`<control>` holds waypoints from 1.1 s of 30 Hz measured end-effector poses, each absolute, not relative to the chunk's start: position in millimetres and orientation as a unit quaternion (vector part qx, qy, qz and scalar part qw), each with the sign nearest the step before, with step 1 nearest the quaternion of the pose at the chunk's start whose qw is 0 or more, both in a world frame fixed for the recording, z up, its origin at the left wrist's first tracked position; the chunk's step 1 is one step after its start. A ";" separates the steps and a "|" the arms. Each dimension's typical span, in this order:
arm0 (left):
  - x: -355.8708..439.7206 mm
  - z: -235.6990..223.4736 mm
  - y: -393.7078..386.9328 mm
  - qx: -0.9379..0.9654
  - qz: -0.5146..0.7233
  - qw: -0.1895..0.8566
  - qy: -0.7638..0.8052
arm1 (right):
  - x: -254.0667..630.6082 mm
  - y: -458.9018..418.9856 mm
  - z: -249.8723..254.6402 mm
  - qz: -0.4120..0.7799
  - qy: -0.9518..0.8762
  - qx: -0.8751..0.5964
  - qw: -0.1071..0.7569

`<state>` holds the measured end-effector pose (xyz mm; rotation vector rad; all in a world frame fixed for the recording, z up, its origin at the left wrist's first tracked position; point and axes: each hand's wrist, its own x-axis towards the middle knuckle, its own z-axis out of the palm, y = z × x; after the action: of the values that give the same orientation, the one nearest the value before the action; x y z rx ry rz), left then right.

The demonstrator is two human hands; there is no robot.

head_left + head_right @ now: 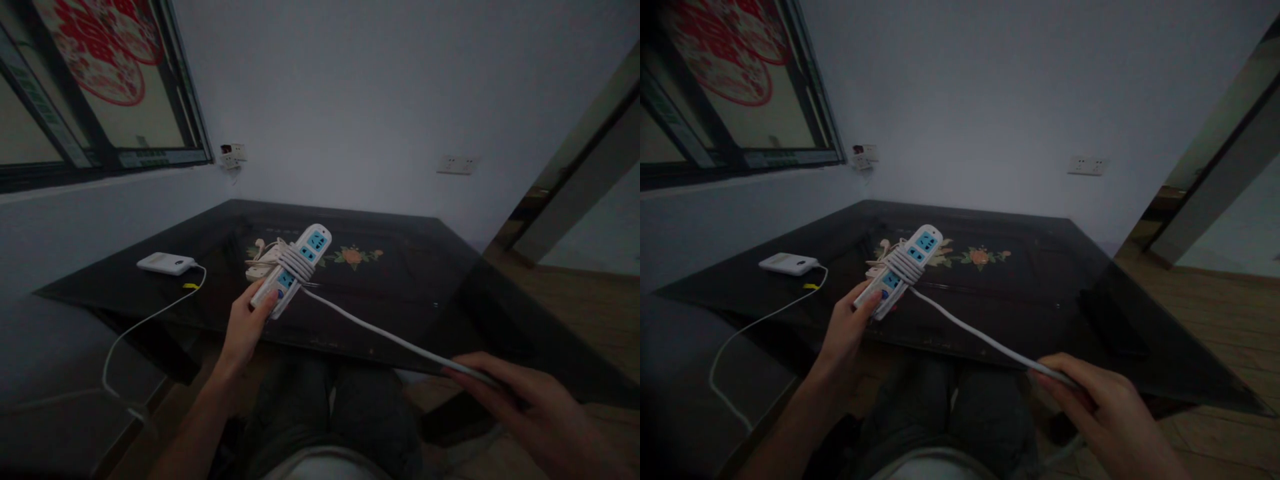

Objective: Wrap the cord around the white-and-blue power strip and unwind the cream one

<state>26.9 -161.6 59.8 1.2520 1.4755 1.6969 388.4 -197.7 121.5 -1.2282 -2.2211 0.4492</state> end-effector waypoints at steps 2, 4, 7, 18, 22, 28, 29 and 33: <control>26.9 58.5 -162.2 0.520 0.567 0.254 0.587 | 396.4 -198.0 129.5 0.067 -0.834 -0.444 0.321; 32.5 60.2 -163.7 0.569 0.512 0.249 0.593 | 395.9 -199.4 138.2 -0.035 -0.831 -0.427 0.355; 46.2 63.6 -166.8 0.624 0.454 0.251 0.584 | 382.7 -201.1 155.0 -0.121 -0.814 -0.416 0.387; 92.8 78.6 -186.5 0.752 0.259 0.279 0.538 | 325.5 -142.1 213.5 0.068 -0.845 -0.345 0.403; 94.6 84.5 -191.7 0.782 0.208 0.244 0.535 | 311.3 -138.1 221.3 0.133 -0.854 -0.332 0.378; 88.0 85.3 -190.0 0.785 0.191 0.216 0.548 | 302.2 -151.6 225.3 0.141 -0.865 -0.317 0.362; 87.2 85.8 -190.2 0.787 0.193 0.230 0.539 | 302.8 -147.9 224.1 0.141 -0.862 -0.317 0.370; 83.5 89.7 -194.7 0.785 0.213 0.315 0.490 | 313.1 -117.1 217.5 0.151 -0.827 -0.345 0.418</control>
<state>83.5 -194.7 89.7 2.0673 1.2910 0.5614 313.1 -117.1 217.5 -0.8664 -2.0736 0.3792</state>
